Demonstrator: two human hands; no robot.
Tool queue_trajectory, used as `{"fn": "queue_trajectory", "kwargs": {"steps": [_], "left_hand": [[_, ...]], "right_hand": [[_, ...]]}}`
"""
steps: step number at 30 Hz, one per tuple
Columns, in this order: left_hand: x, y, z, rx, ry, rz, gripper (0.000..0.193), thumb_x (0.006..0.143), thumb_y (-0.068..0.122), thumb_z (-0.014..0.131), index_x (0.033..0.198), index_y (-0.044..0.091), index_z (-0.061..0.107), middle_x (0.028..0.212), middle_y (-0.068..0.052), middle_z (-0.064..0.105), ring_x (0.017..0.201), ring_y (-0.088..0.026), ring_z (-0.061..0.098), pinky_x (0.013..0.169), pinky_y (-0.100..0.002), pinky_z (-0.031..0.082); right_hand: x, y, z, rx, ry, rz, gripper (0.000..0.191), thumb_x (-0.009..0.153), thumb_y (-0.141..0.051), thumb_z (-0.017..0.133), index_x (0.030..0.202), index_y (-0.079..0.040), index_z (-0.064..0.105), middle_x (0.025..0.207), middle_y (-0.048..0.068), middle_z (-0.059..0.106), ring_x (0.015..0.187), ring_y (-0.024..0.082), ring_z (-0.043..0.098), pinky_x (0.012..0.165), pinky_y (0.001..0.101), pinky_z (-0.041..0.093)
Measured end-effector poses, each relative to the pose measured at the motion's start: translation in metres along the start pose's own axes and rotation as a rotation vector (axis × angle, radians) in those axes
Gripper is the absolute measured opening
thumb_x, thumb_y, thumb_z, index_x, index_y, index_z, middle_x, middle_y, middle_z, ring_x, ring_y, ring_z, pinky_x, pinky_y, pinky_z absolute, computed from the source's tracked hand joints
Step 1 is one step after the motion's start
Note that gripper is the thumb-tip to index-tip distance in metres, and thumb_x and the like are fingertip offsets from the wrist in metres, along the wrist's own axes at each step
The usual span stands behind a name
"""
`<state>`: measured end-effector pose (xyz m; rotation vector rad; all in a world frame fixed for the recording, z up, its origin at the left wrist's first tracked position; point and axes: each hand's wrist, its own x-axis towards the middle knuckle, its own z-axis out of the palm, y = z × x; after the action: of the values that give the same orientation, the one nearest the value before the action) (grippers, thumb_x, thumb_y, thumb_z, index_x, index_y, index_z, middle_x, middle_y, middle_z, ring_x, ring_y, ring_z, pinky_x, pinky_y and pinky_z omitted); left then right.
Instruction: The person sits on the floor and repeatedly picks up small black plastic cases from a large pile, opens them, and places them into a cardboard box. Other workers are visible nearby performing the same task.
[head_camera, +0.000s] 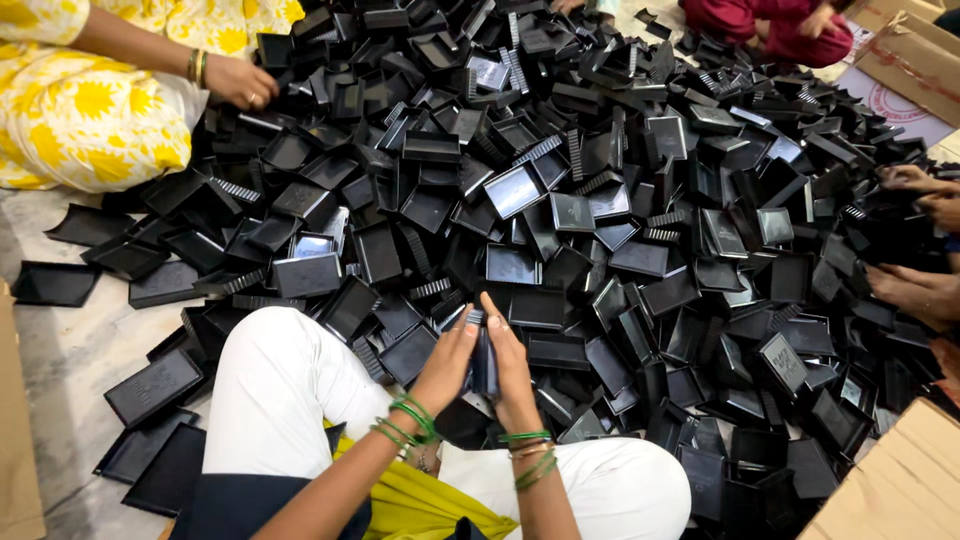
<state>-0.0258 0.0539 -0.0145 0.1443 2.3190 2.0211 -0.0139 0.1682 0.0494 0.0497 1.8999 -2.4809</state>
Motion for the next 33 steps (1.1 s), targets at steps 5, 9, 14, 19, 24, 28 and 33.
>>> {"fn": "queue_trajectory", "kwargs": {"steps": [5,9,14,19,24,28,33], "left_hand": [[-0.002,-0.009,0.009,0.145,0.070,0.147,0.069,0.104,0.048,0.037,0.159,0.008,0.026,0.158,-0.021,0.039,0.140,-0.040,0.039,0.116,-0.043,0.028],[-0.001,-0.024,0.026,0.163,0.088,0.113,0.067,0.103,0.041,0.037,0.161,0.011,0.024,0.156,-0.017,0.042,0.135,-0.035,0.046,0.114,-0.043,0.032],[0.027,-0.052,0.024,0.476,0.275,0.833,0.052,0.107,0.019,0.039,0.152,-0.007,0.033,0.151,-0.031,0.045,0.125,-0.037,0.056,0.105,-0.044,0.046],[0.046,-0.053,0.026,0.107,0.257,0.408,0.050,0.090,0.026,0.066,0.132,-0.002,0.058,0.122,-0.021,0.068,0.103,-0.029,0.073,0.087,-0.039,0.059],[0.049,-0.045,0.021,-0.044,0.001,0.032,0.055,0.078,0.031,0.087,0.123,0.006,0.069,0.102,-0.016,0.080,0.084,-0.022,0.081,0.076,-0.036,0.065],[0.041,-0.044,0.033,-0.044,0.058,0.084,0.044,0.079,0.029,0.082,0.116,0.008,0.071,0.097,-0.012,0.079,0.080,-0.020,0.078,0.075,-0.036,0.065],[0.028,-0.044,0.030,0.138,0.081,0.212,0.042,0.083,0.032,0.076,0.119,0.012,0.068,0.104,-0.008,0.077,0.093,-0.018,0.078,0.085,-0.034,0.061]], "right_hand": [[0.010,0.027,0.000,-0.178,0.136,-0.253,0.050,0.104,-0.030,0.051,0.141,0.002,0.059,0.144,0.013,0.064,0.131,0.017,0.059,0.112,0.0292,0.041],[0.015,0.057,-0.002,-0.279,0.317,-0.280,0.049,0.104,-0.030,0.049,0.144,-0.005,0.061,0.134,0.014,0.066,0.117,0.018,0.061,0.101,0.0296,0.045],[0.024,0.076,-0.018,-0.253,0.181,-0.359,0.049,0.106,-0.030,0.043,0.150,-0.010,0.051,0.130,0.005,0.067,0.118,0.014,0.060,0.102,0.0245,0.044],[0.041,0.082,-0.032,-0.353,0.306,-0.373,0.048,0.105,-0.033,0.043,0.143,-0.010,0.060,0.127,0.010,0.075,0.115,0.016,0.072,0.096,0.0298,0.053],[0.059,0.081,-0.065,-0.711,0.678,-0.205,0.040,0.104,-0.036,0.049,0.111,-0.009,0.077,0.103,0.015,0.081,0.101,0.026,0.076,0.083,0.0396,0.059],[0.066,0.098,-0.080,-0.855,0.648,-0.129,0.040,0.105,-0.038,0.048,0.114,-0.010,0.075,0.099,0.012,0.077,0.095,0.025,0.073,0.079,0.0377,0.056],[0.050,0.069,-0.094,-0.836,0.543,-0.133,0.040,0.107,-0.041,0.048,0.118,-0.011,0.072,0.095,0.009,0.073,0.089,0.022,0.069,0.073,0.0354,0.054]]}}
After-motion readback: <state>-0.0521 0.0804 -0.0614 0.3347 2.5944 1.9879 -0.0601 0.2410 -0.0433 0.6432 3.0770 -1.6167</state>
